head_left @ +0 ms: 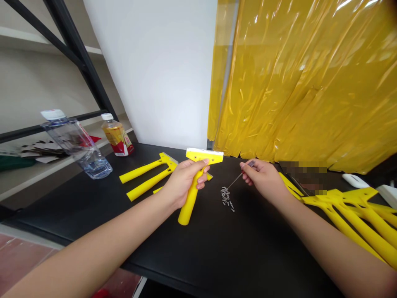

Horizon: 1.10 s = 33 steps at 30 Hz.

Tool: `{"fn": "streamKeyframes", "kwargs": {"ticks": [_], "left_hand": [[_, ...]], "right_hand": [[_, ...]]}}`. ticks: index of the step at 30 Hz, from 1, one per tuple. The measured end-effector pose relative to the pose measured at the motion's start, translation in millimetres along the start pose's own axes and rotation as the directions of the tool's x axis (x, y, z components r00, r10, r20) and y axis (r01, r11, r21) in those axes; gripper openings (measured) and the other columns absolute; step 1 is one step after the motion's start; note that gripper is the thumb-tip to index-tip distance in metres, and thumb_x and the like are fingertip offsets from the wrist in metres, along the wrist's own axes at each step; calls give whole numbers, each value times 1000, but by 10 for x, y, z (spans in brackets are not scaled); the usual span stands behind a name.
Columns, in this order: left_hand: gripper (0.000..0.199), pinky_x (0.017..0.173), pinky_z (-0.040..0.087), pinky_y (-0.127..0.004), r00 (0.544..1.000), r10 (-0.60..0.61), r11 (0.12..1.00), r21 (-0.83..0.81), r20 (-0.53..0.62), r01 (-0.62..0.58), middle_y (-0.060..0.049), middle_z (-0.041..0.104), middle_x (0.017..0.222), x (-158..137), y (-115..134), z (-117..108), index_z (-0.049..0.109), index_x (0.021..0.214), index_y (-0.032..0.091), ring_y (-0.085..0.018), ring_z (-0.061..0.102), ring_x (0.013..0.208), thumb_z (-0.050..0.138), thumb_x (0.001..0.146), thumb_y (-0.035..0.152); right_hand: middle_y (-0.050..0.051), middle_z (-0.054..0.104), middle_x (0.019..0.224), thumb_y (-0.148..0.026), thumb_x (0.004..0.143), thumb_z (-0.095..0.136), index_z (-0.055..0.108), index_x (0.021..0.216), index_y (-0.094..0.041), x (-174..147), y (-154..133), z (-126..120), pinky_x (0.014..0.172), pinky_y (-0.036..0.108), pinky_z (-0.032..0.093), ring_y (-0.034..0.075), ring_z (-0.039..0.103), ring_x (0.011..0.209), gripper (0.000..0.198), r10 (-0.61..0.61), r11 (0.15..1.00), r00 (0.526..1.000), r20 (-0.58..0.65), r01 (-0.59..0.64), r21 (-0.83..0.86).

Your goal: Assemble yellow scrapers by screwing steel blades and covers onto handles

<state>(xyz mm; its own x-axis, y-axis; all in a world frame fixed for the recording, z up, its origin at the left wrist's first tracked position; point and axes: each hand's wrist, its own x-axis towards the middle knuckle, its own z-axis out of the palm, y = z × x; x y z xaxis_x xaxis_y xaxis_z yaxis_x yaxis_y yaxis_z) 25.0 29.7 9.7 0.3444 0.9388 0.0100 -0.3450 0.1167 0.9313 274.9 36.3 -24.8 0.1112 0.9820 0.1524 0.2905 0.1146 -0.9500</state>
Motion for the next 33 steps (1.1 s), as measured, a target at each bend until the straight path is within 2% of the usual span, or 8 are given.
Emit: {"fn": "streamKeyframes", "kwargs": {"ticks": [7, 14, 21, 27, 33], "left_hand": [[27, 45, 33, -19, 1000, 7, 1000, -1, -4, -7, 1, 53, 68, 4, -7, -6, 63, 76, 14, -5, 41, 51, 76, 90, 33], [27, 45, 34, -19, 1000, 11, 1000, -2, 2, -11, 1, 52, 68, 2, -3, -9, 64, 76, 14, -6, 41, 52, 76, 91, 33], [27, 45, 34, -19, 1000, 12, 1000, 6, -3, -12, 1, 52, 68, 5, -11, -16, 65, 77, 13, -5, 41, 51, 75, 92, 34], [28, 46, 35, -19, 1000, 9, 1000, 16, 3, -9, 1, 53, 66, 7, -14, -27, 64, 77, 13, -6, 41, 51, 74, 93, 34], [28, 46, 34, -19, 1000, 8, 1000, 24, 3, -8, 1, 51, 65, 8, -12, -23, 64, 76, 14, -6, 41, 51, 74, 93, 35]], "right_hand": [[0, 63, 62, -71, 77, 76, 61, 76, -20, 16, 26, 8, 49, 25, 49, 12, 57, 52, 53, 17, 1000, 1000, 4, -17, 26], [1, 65, 65, -68, 82, 72, 62, 78, -20, 12, -57, -81, 52, 26, 50, 13, 59, 55, 49, -26, 1000, 999, -25, 26, -8], [0, 65, 68, -60, 91, 68, 62, 80, -22, -57, -131, -131, 59, 29, 45, 15, 58, 61, 40, -132, 977, 991, -38, 123, -176], [-2, 61, 66, -54, 94, 65, 62, 79, -22, -137, -197, -66, 58, 29, 39, 15, 53, 61, 35, -164, 936, 986, -42, 142, -322], [-2, 64, 71, -51, 95, 63, 65, 82, -24, -163, -212, -43, 61, 30, 40, 16, 57, 66, 31, -200, 900, 980, -25, 173, -399]]}}
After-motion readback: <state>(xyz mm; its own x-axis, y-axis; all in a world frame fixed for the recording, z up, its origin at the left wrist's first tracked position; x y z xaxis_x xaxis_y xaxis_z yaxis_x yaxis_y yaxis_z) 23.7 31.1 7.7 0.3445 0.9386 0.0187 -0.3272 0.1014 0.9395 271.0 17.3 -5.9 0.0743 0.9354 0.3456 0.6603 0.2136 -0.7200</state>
